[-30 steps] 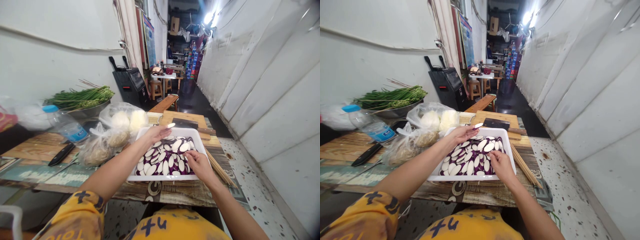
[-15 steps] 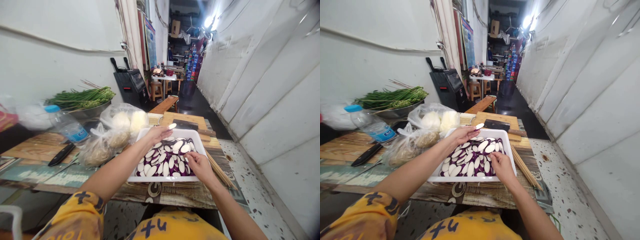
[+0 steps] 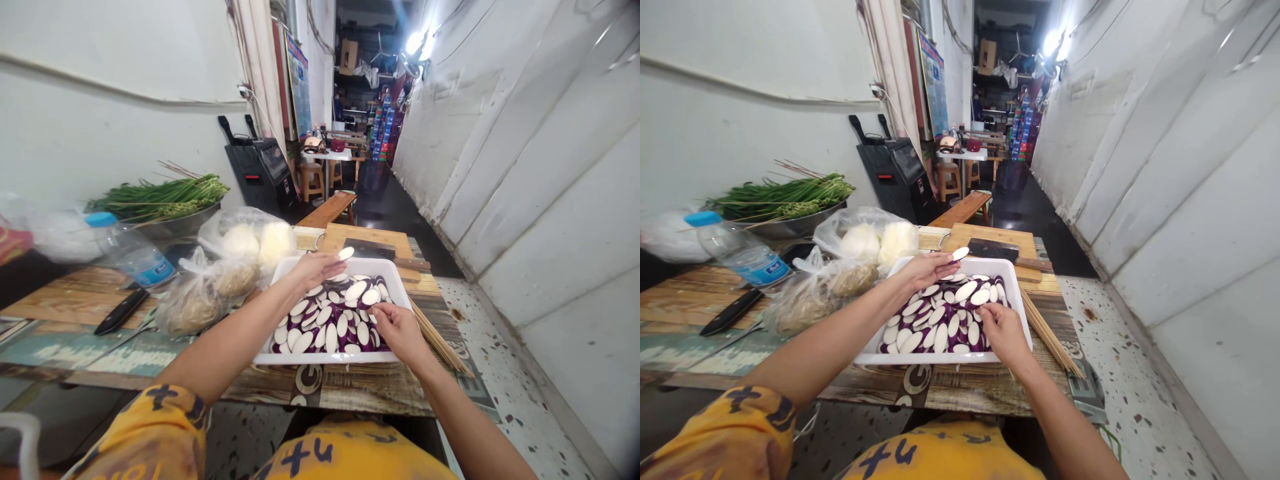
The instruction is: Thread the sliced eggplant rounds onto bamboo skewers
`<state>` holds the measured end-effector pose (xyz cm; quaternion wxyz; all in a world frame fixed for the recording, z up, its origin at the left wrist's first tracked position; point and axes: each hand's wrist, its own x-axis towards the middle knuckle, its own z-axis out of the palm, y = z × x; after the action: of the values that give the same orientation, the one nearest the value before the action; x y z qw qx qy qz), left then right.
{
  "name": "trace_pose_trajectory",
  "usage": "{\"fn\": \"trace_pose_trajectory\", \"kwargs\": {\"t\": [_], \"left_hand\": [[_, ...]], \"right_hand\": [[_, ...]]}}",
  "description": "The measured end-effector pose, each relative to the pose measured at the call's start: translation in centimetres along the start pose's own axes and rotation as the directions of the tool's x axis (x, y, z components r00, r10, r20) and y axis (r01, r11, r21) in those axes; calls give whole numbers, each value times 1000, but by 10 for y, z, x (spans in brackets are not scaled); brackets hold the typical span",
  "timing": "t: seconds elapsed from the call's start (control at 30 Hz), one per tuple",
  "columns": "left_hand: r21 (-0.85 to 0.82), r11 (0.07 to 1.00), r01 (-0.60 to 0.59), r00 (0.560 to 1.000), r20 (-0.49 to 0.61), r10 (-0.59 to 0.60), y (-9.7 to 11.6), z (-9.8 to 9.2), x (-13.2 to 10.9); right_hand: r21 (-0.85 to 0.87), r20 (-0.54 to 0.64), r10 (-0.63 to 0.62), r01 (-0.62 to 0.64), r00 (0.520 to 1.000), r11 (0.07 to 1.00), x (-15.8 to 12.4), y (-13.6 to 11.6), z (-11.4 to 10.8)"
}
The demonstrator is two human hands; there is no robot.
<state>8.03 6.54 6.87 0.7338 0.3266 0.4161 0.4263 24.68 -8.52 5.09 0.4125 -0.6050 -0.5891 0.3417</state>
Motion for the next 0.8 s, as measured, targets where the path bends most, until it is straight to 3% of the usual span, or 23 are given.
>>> {"fn": "trace_pose_trajectory", "kwargs": {"t": [0.8], "left_hand": [[2, 1000, 13, 999, 29, -13, -4, 12, -16]], "right_hand": [[-17, -45, -55, 54, 997, 998, 2, 12, 2]]}}
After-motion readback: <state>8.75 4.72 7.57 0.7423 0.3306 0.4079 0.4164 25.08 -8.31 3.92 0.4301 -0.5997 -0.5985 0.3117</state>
